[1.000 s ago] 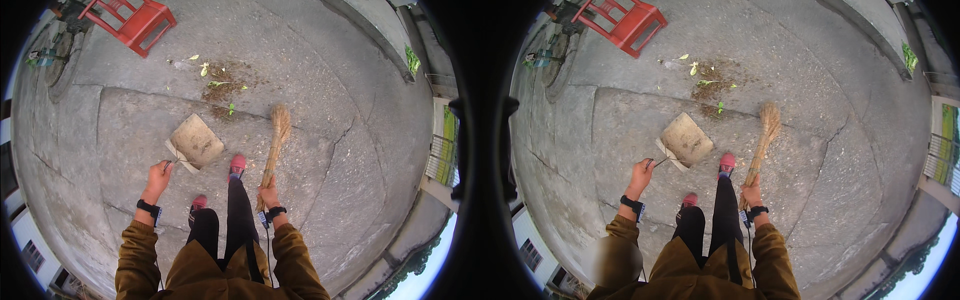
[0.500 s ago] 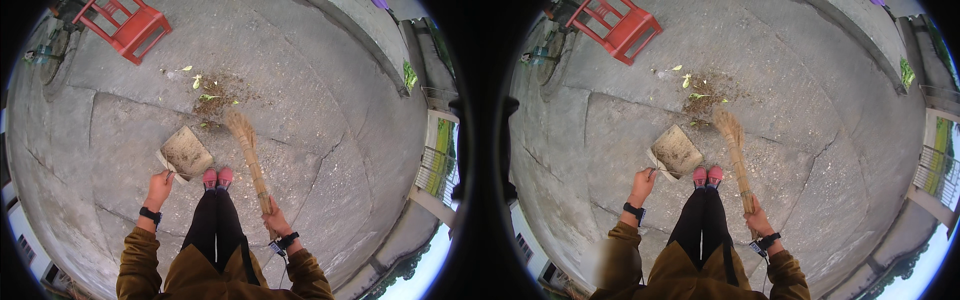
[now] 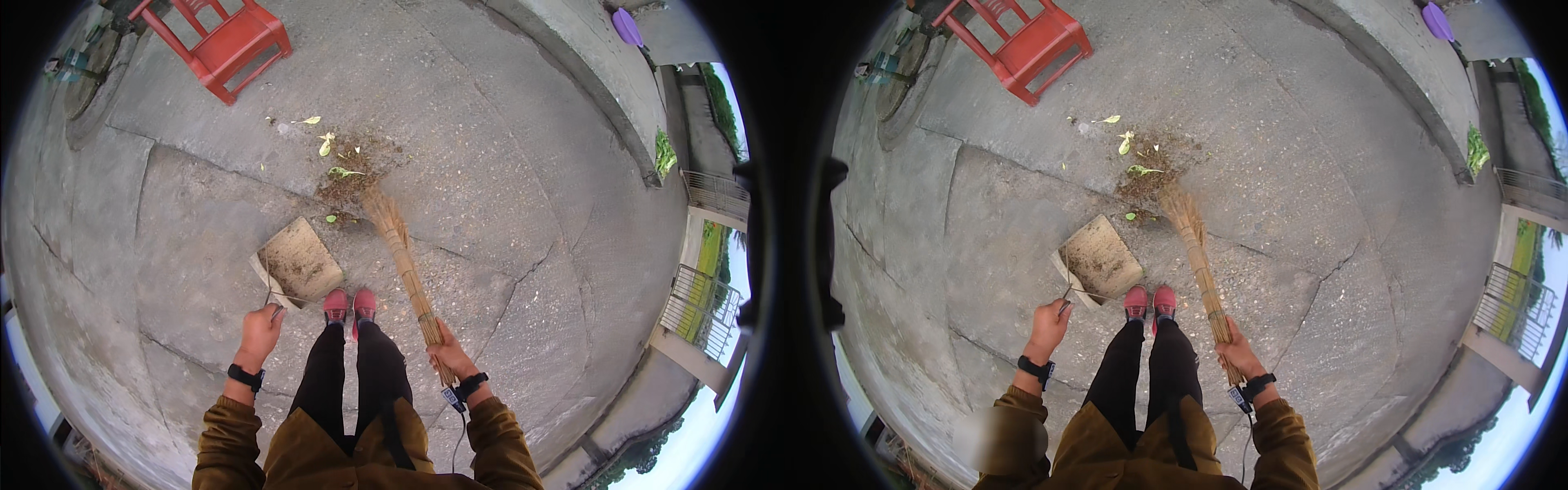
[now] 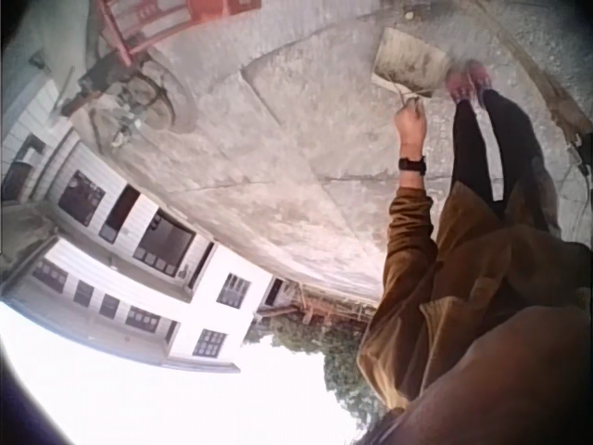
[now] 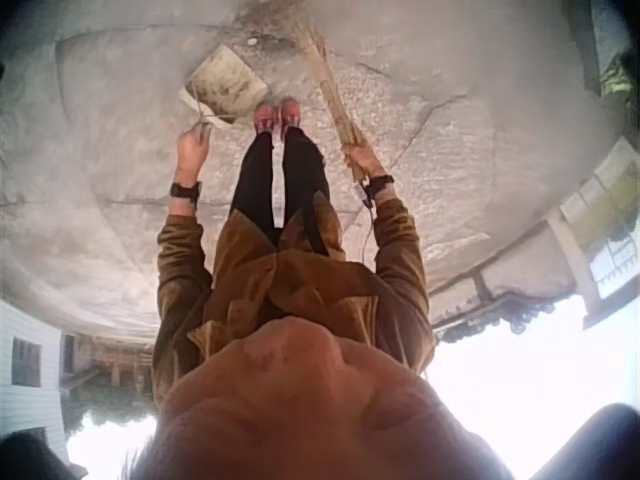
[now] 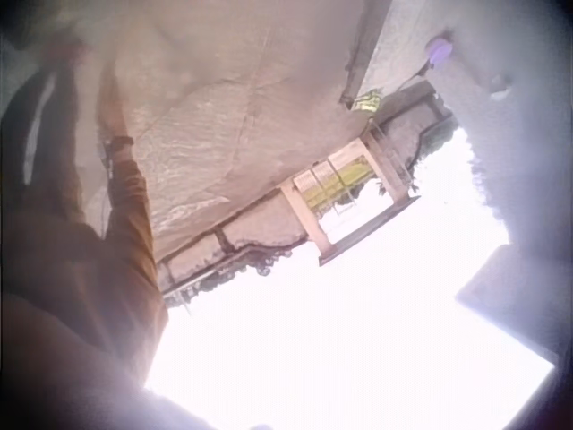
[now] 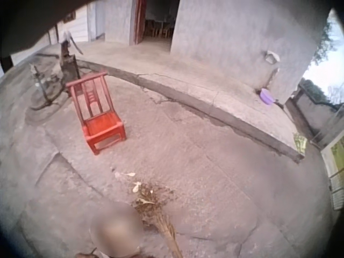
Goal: The person sweeps scattered leafy greens into a dustpan using a broom, then walks to a fenced chicken enclosure and feeds the greens to the chickens. The person continues sweeping the remaining debris on the concrete patio.
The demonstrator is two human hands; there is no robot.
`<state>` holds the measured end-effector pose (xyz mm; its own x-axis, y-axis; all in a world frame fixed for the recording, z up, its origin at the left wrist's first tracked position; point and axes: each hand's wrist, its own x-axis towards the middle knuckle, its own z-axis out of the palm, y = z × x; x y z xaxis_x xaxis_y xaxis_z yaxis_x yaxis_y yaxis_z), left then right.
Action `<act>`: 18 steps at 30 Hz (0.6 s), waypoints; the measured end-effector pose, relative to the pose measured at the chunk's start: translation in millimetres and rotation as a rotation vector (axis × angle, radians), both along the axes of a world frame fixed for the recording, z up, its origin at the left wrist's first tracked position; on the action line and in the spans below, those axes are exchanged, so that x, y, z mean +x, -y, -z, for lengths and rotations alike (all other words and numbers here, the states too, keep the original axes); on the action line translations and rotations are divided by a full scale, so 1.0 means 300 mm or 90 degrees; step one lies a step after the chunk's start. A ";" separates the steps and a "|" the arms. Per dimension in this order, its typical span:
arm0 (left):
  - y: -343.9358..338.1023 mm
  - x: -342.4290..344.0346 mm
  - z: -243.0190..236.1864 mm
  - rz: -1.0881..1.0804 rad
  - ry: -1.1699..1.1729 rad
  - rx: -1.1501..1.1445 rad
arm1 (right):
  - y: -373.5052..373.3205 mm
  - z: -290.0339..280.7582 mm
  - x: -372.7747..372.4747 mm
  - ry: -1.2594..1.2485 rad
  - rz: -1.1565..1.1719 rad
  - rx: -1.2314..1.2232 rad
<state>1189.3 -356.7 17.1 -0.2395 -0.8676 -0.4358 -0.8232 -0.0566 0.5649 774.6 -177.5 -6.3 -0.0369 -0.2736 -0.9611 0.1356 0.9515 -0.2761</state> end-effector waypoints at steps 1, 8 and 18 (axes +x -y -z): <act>-0.003 0.004 -0.006 0.001 -0.011 -0.002 | -0.013 -0.068 -0.016 0.039 0.017 -0.021; -0.023 0.050 -0.063 -0.064 -0.037 0.032 | 0.246 -0.045 -0.222 -0.137 -0.019 -0.117; 0.036 -0.053 -0.043 -0.202 0.043 0.088 | 0.544 0.174 -0.219 -0.131 -0.288 -0.102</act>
